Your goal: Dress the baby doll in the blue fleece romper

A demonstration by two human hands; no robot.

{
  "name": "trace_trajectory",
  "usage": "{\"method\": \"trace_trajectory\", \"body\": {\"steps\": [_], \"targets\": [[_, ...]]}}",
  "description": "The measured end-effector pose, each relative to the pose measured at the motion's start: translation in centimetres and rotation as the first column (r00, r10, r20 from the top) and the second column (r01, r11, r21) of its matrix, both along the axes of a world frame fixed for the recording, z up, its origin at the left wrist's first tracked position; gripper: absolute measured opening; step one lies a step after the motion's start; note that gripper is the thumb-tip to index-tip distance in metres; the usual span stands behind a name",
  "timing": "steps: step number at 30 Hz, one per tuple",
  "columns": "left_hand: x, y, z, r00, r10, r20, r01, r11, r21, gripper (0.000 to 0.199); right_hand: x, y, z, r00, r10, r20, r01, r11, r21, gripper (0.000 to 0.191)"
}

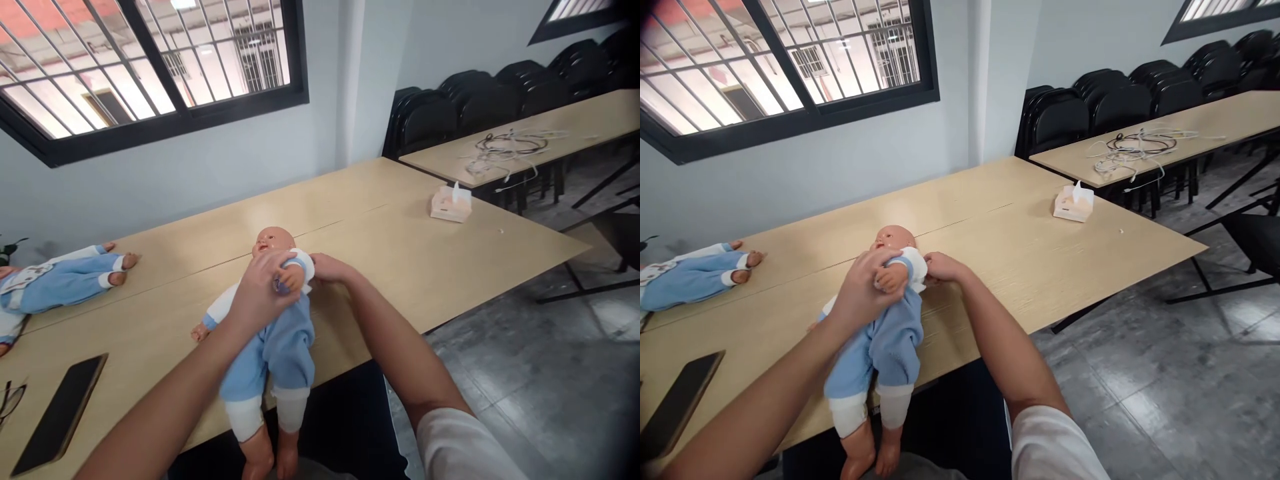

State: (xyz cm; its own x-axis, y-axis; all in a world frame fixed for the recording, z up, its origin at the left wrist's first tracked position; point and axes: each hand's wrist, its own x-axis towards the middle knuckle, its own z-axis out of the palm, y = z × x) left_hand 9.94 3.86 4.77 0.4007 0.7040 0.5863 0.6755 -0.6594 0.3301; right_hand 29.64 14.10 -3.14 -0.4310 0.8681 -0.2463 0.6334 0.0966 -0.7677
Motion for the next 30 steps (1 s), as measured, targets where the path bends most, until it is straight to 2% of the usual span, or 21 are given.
{"method": "trace_trajectory", "body": {"steps": [2,4,6,8,11,13,15,18,20,22,24,27,30], "targets": [[1.6,0.4,-0.6,0.993,-0.079,-0.088,0.080,0.997,0.006,0.050,2.0,0.1,0.6,0.990,0.077,-0.117,-0.098,0.977,-0.190,0.034],[3.5,0.8,-1.3,0.968,-0.147,-0.205,0.149,0.989,-0.004,0.046,3.5,0.1,1.1,0.963,0.064,-0.262,-0.136,0.955,-0.264,0.041],[5.5,1.1,-2.0,0.914,-0.188,-0.360,0.191,0.981,-0.027,0.036,4.2,0.1,1.3,0.941,0.026,-0.338,-0.085,0.983,-0.162,0.039],[7.1,1.2,-2.7,0.842,-0.195,-0.503,0.196,0.979,-0.051,0.025,4.1,0.0,1.4,0.936,0.038,-0.349,-0.055,0.998,-0.039,0.028],[7.8,0.5,-3.0,0.796,-0.211,-0.568,0.205,0.976,-0.075,0.021,3.5,0.0,1.2,0.935,0.076,-0.347,-0.074,0.997,0.019,0.024],[6.7,-0.6,-2.7,0.835,-0.213,-0.508,0.198,0.976,-0.085,0.032,3.1,0.2,1.0,0.933,0.098,-0.346,-0.087,0.995,0.047,0.030],[4.4,-2.1,-2.3,0.896,-0.183,-0.405,0.161,0.983,-0.086,0.039,2.8,0.6,0.6,0.934,0.092,-0.346,-0.064,0.994,0.089,0.038],[-0.2,-4.5,-2.6,0.974,-0.060,-0.219,0.046,0.997,-0.067,0.026,2.4,1.4,-0.3,0.943,-0.026,-0.330,0.081,0.985,0.153,0.043],[-3.4,-6.0,-3.9,0.995,0.070,-0.077,-0.072,0.997,-0.033,0.017,2.2,2.0,-1.1,0.941,-0.140,-0.307,0.198,0.966,0.166,0.040],[-6.1,-7.5,-6.0,0.982,0.188,0.026,-0.187,0.982,-0.028,0.011,2.1,2.6,-1.8,0.923,-0.245,-0.295,0.304,0.936,0.175,0.036],[-7.8,-9.0,-8.2,0.962,0.259,0.091,-0.254,0.965,-0.068,0.007,2.2,3.3,-2.4,0.897,-0.326,-0.300,0.391,0.900,0.193,0.033],[-8.4,-11.0,-10.5,0.961,0.253,0.111,-0.231,0.956,-0.180,0.005,2.7,4.1,-2.2,0.872,-0.397,-0.286,0.466,0.852,0.238,0.032],[-7.2,-12.6,-11.4,0.986,0.157,0.047,-0.137,0.948,-0.288,0.006,3.2,2.7,-0.3,0.884,-0.397,-0.246,0.468,0.759,0.453,0.032]]}}
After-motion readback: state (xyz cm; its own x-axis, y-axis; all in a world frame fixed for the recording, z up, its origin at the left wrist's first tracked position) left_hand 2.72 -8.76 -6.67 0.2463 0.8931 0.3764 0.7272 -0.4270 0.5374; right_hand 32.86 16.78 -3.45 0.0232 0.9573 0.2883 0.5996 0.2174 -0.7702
